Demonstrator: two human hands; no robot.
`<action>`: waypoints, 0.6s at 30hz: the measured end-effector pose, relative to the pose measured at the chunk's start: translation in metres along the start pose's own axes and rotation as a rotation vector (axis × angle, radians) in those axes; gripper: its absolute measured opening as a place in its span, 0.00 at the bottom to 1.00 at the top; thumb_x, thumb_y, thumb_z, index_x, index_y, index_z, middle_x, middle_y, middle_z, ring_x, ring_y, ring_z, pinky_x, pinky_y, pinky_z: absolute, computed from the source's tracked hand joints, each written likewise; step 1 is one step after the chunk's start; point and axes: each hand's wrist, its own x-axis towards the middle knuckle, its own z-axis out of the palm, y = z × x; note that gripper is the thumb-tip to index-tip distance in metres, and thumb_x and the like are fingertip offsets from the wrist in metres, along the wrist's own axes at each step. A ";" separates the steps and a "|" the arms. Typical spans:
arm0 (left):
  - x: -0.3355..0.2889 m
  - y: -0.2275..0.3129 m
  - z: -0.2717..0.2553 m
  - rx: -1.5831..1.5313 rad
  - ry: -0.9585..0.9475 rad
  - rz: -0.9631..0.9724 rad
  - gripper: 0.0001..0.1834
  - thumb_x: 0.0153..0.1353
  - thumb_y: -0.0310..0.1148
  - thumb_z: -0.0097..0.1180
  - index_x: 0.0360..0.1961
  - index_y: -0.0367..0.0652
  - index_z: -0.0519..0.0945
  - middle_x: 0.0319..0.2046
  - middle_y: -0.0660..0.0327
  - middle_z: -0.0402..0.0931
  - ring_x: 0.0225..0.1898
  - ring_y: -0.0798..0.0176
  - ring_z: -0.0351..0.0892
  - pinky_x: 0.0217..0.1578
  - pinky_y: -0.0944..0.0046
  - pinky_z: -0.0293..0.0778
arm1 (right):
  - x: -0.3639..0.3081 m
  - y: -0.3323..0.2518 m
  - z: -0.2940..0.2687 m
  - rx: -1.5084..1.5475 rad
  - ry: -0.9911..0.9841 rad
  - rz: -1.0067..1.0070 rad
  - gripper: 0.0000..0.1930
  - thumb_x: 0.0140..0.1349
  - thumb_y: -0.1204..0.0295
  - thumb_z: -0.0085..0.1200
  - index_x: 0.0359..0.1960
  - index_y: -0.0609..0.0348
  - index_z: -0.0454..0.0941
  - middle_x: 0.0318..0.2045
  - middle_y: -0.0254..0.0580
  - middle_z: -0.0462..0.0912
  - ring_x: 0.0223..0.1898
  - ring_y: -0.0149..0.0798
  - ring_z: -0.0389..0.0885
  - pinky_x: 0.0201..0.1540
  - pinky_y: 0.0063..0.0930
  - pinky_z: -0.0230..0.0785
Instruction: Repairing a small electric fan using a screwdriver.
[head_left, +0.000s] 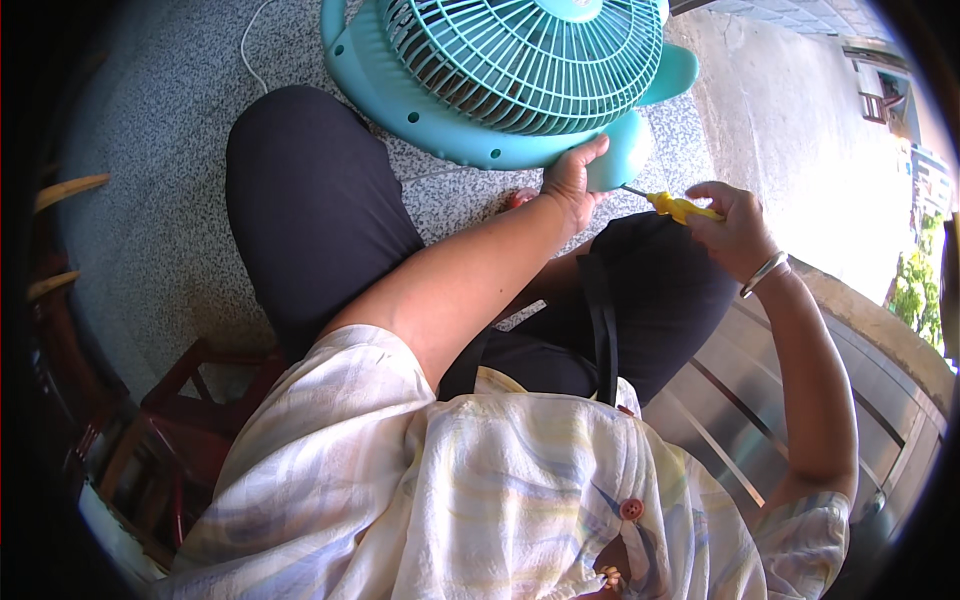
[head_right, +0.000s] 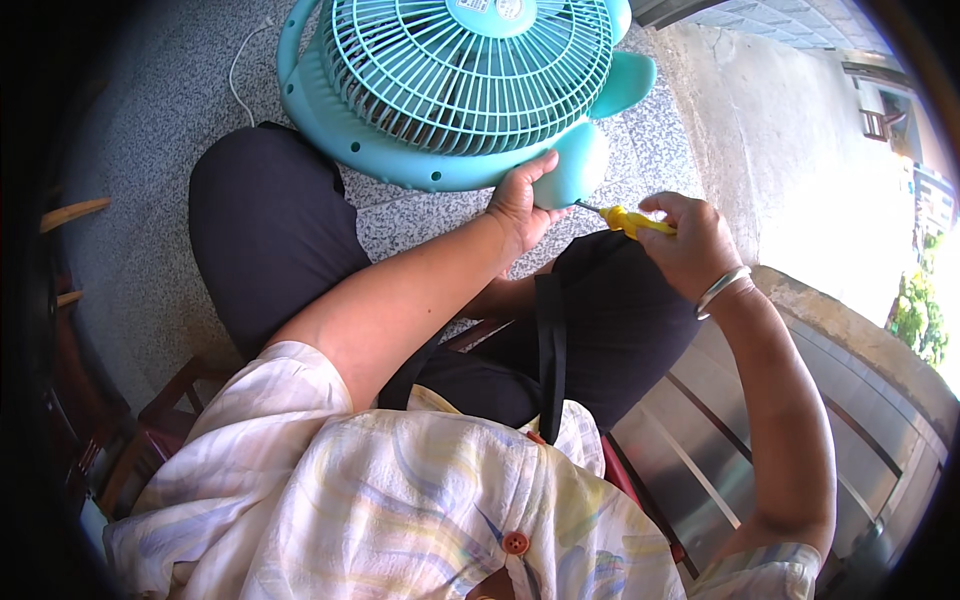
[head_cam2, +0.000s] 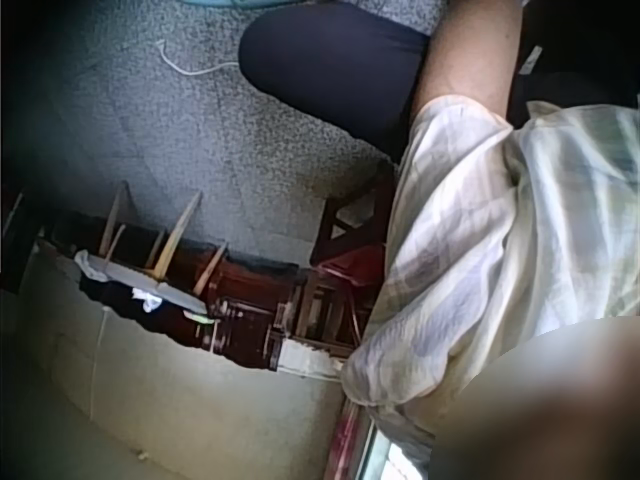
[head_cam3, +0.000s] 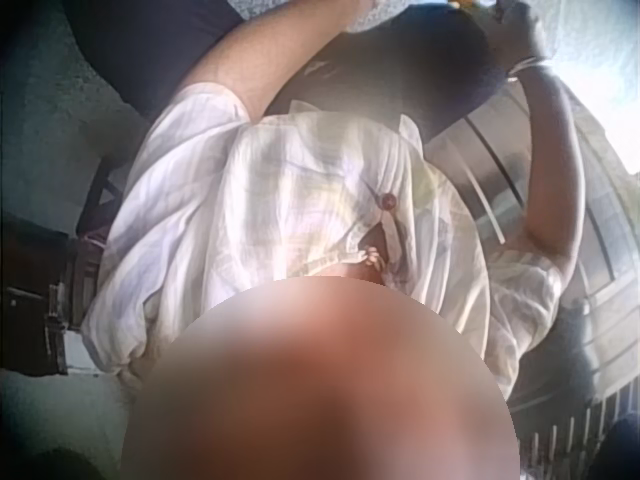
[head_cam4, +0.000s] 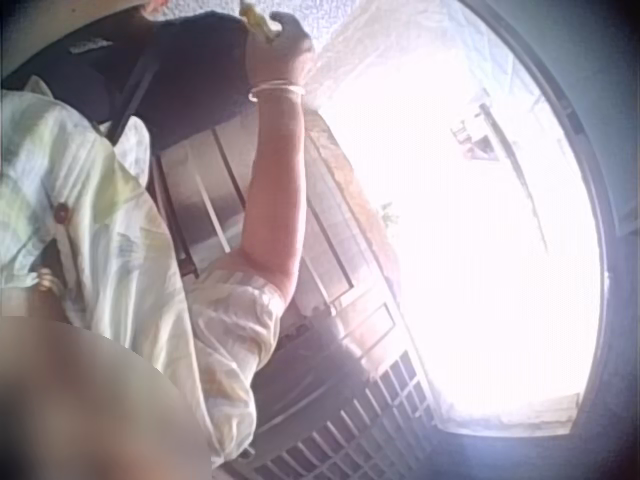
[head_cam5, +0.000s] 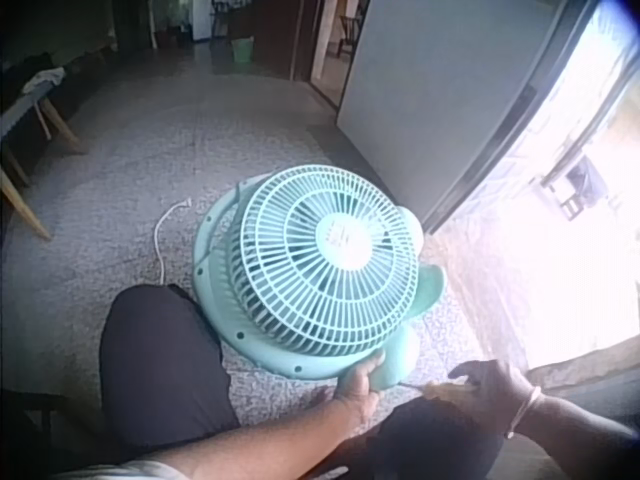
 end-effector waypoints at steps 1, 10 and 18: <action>0.000 0.000 0.000 -0.002 -0.013 0.002 0.33 0.50 0.41 0.64 0.57 0.47 0.67 0.54 0.58 0.69 0.57 0.52 0.64 0.57 0.43 0.54 | 0.000 0.000 0.005 -0.351 0.250 -0.545 0.18 0.61 0.62 0.54 0.46 0.63 0.75 0.21 0.42 0.79 0.14 0.32 0.75 0.19 0.25 0.70; 0.000 0.001 -0.004 -0.015 0.021 0.009 0.34 0.49 0.41 0.65 0.57 0.46 0.67 0.54 0.57 0.69 0.57 0.51 0.64 0.58 0.41 0.53 | 0.011 -0.026 -0.023 0.407 -0.371 0.664 0.25 0.50 0.68 0.62 0.50 0.66 0.71 0.27 0.50 0.81 0.30 0.46 0.82 0.33 0.33 0.75; -0.002 0.001 -0.001 -0.018 0.004 -0.003 0.34 0.50 0.41 0.64 0.57 0.46 0.67 0.54 0.57 0.69 0.58 0.52 0.64 0.58 0.42 0.52 | 0.000 -0.030 -0.010 -0.173 0.069 -0.210 0.23 0.57 0.64 0.59 0.46 0.71 0.73 0.28 0.48 0.81 0.21 0.32 0.81 0.14 0.22 0.69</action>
